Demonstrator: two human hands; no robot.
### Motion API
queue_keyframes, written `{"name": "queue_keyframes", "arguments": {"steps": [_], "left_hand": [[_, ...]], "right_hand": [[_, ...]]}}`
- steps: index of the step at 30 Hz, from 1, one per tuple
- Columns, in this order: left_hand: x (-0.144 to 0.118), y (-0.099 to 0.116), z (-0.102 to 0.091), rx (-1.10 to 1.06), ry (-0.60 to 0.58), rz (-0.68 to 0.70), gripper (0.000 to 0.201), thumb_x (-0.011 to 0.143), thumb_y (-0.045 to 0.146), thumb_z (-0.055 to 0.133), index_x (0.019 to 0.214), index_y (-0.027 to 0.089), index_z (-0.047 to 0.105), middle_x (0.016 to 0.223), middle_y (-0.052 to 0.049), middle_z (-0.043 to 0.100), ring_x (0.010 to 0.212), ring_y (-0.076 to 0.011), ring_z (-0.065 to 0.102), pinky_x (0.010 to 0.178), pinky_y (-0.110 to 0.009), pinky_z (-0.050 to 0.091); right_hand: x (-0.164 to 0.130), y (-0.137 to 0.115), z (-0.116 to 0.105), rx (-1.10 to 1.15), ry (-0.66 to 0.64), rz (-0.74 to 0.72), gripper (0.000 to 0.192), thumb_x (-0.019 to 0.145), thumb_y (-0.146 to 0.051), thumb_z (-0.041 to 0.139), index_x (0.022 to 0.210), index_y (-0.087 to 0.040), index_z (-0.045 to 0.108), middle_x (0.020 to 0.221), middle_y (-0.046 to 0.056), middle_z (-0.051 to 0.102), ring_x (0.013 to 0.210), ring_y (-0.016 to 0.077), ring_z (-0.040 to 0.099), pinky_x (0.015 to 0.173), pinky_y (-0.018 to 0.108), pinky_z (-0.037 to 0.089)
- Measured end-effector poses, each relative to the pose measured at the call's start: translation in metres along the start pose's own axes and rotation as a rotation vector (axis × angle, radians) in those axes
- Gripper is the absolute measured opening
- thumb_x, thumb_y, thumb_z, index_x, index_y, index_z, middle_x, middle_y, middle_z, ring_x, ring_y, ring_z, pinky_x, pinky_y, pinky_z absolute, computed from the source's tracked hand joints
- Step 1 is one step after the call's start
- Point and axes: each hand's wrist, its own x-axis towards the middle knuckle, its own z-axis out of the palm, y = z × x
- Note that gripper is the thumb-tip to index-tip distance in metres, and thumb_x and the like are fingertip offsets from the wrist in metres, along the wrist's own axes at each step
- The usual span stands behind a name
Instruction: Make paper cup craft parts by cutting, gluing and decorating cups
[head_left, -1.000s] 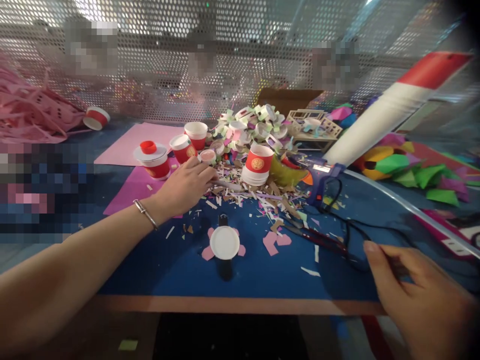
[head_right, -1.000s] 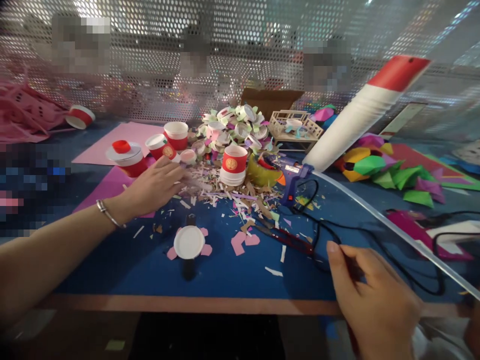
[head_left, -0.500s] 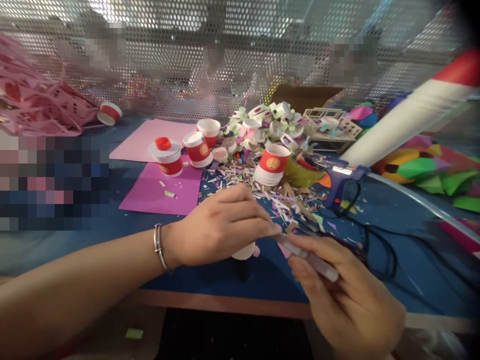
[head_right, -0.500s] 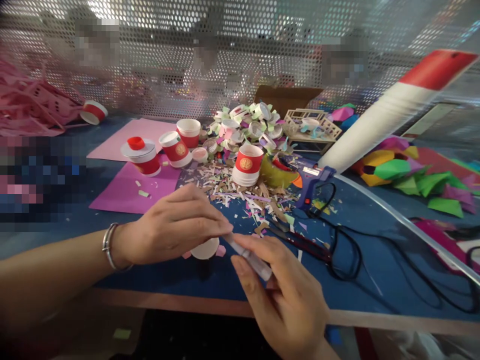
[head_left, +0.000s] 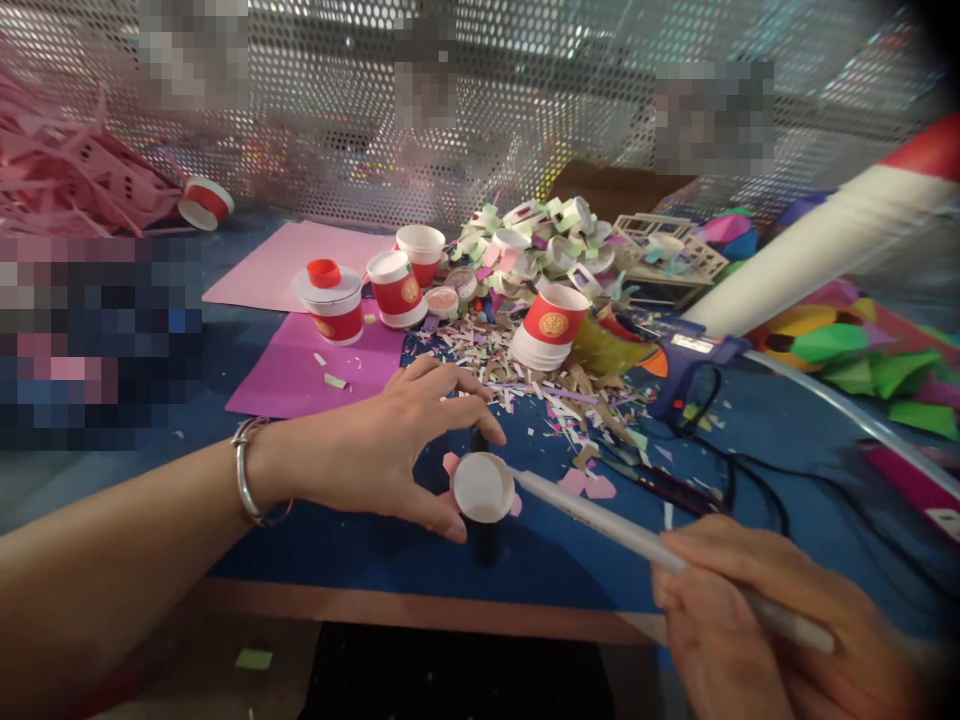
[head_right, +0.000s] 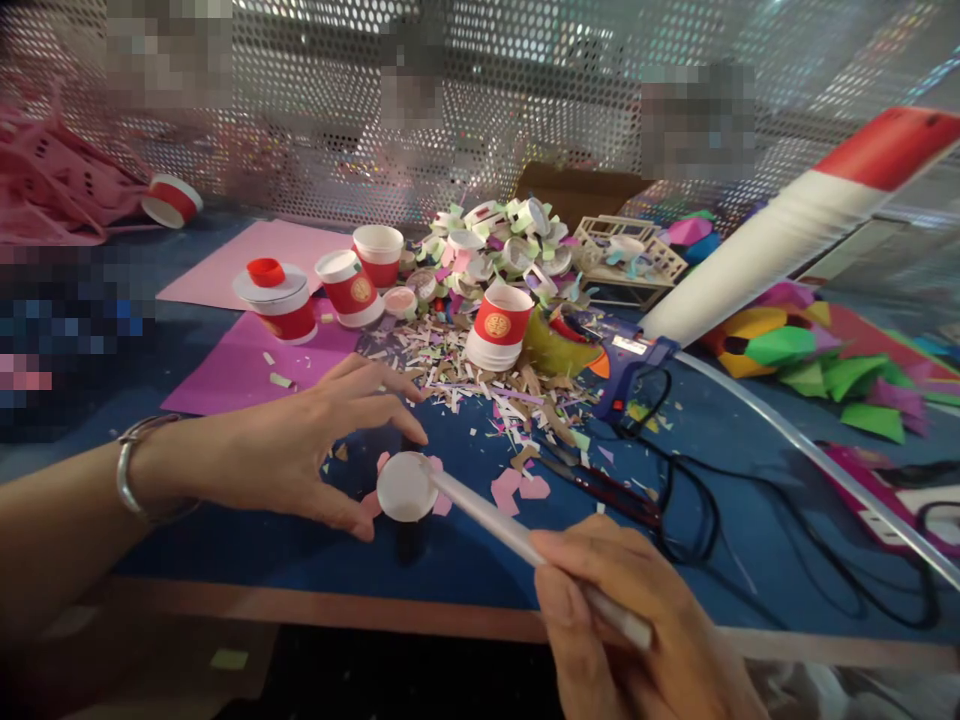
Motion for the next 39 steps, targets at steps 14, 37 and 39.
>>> {"name": "queue_keyframes", "arguments": {"steps": [14,37,39], "left_hand": [[0.009,-0.013,0.011,0.017,-0.008,0.03,0.05,0.074,0.039,0.085,0.12,0.031,0.067,0.142,-0.007,0.048,0.135,-0.0309,0.038,0.114,-0.048,0.033],[0.013,-0.019,0.015,-0.01,-0.046,0.02,0.052,0.072,0.05,0.086,0.118,0.033,0.07,0.139,-0.008,0.05,0.132,-0.0331,0.039,0.111,-0.05,0.036],[0.013,-0.018,0.016,-0.013,-0.052,0.02,0.051,0.073,0.049,0.085,0.118,0.032,0.07,0.138,-0.008,0.051,0.131,-0.0321,0.039,0.11,-0.049,0.036]], "right_hand": [[0.028,-0.024,0.026,0.08,0.096,-0.266,0.032,0.085,0.0,0.065,0.109,-0.02,0.069,0.091,-0.001,0.072,0.078,0.015,0.068,0.081,0.029,0.057],[0.042,-0.024,0.032,0.042,-0.115,-0.295,0.017,0.094,-0.015,0.064,0.108,-0.023,0.069,0.094,-0.002,0.076,0.088,0.011,0.072,0.099,0.018,0.048],[0.043,-0.023,0.03,0.016,-0.13,-0.311,0.016,0.095,-0.016,0.063,0.109,-0.022,0.069,0.095,-0.001,0.076,0.09,0.0111,0.072,0.099,0.017,0.048]]}}
